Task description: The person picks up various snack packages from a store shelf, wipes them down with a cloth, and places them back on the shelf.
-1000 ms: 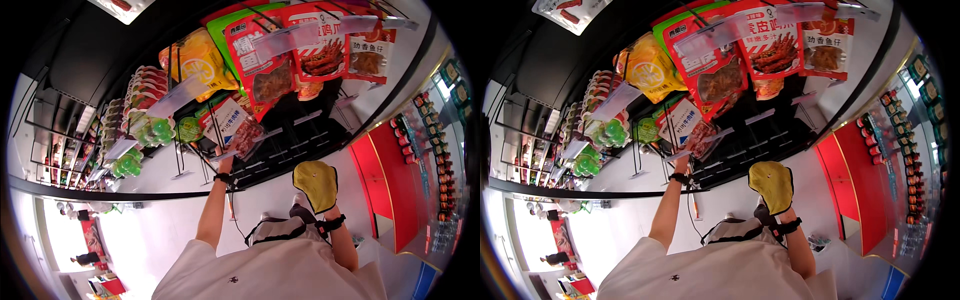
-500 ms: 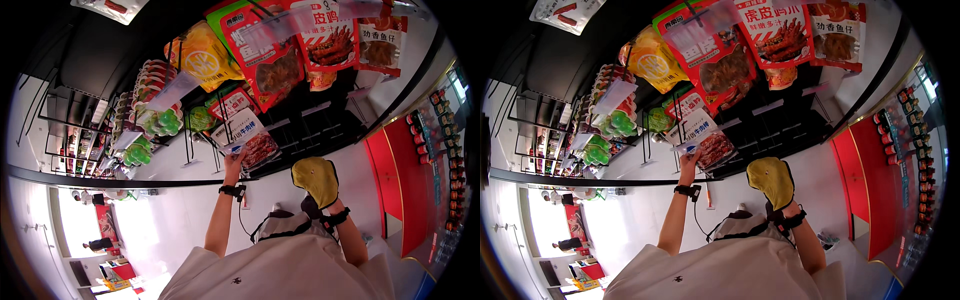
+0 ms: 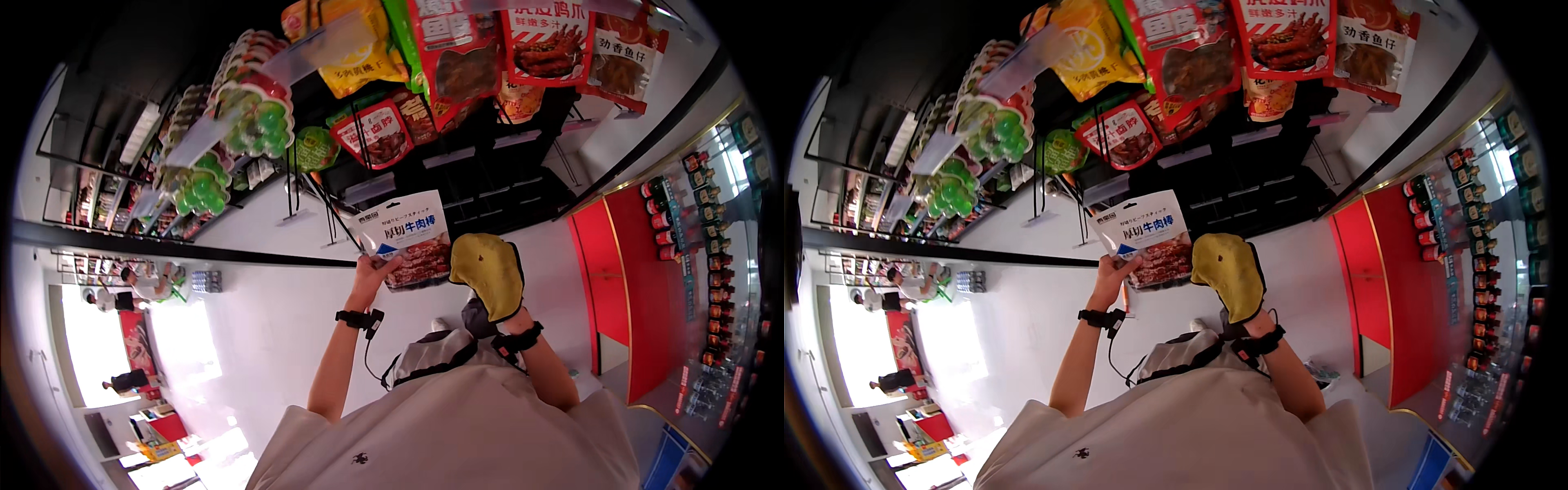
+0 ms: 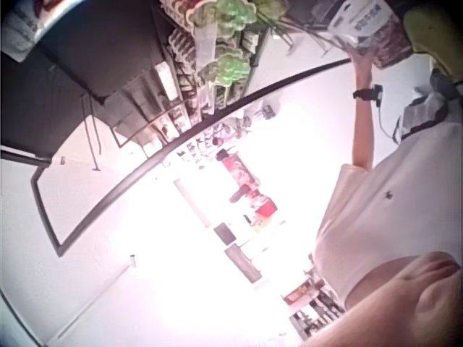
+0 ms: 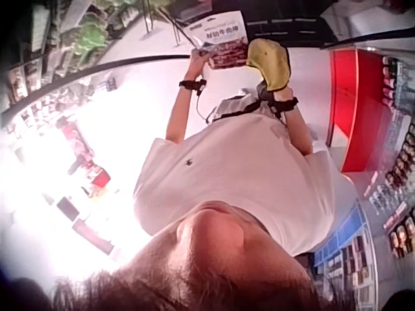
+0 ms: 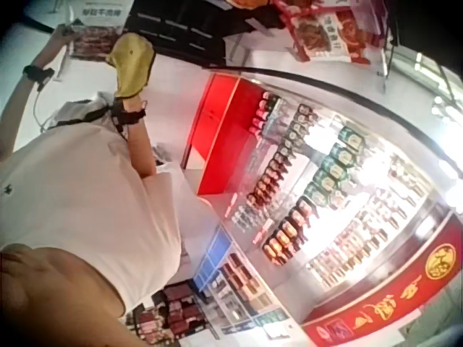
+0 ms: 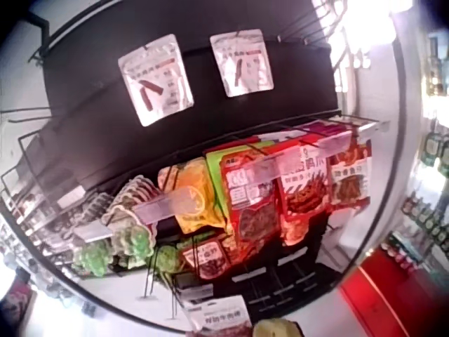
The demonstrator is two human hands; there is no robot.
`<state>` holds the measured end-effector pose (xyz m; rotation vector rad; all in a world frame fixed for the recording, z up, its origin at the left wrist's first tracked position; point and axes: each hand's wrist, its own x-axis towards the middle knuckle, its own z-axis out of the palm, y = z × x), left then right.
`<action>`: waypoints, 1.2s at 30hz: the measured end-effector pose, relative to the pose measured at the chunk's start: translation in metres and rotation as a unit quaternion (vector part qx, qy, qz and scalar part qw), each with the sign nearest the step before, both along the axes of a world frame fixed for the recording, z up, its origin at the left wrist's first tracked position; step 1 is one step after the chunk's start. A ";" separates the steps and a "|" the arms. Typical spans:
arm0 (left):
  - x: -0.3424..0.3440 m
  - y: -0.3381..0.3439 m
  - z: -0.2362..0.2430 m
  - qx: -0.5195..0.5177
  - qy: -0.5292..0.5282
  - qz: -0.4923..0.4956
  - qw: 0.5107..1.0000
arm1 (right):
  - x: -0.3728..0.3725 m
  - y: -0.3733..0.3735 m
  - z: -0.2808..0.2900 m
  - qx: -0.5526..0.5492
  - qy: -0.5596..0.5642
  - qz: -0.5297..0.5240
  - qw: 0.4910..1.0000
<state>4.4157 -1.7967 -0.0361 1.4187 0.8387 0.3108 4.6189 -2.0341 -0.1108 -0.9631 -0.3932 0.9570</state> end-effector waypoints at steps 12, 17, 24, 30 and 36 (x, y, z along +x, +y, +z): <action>-0.058 -0.097 0.062 0.081 -0.023 0.068 0.994 | -0.103 0.055 0.103 -0.072 -0.399 -0.021 0.914; -0.108 -0.120 0.042 -0.097 -0.031 0.043 0.994 | -0.167 0.051 0.128 -0.100 -0.667 -0.053 0.736; -0.179 -0.156 0.028 -0.044 -0.101 0.077 0.991 | -0.207 0.041 0.155 -0.016 -0.702 0.054 0.710; -0.223 -0.176 0.076 -0.025 -0.001 0.052 0.998 | -0.174 0.068 0.128 -0.035 -0.613 0.021 0.789; -0.248 -0.174 0.076 -0.124 -0.077 0.163 0.976 | -0.224 0.052 0.127 -0.028 -0.657 0.000 0.754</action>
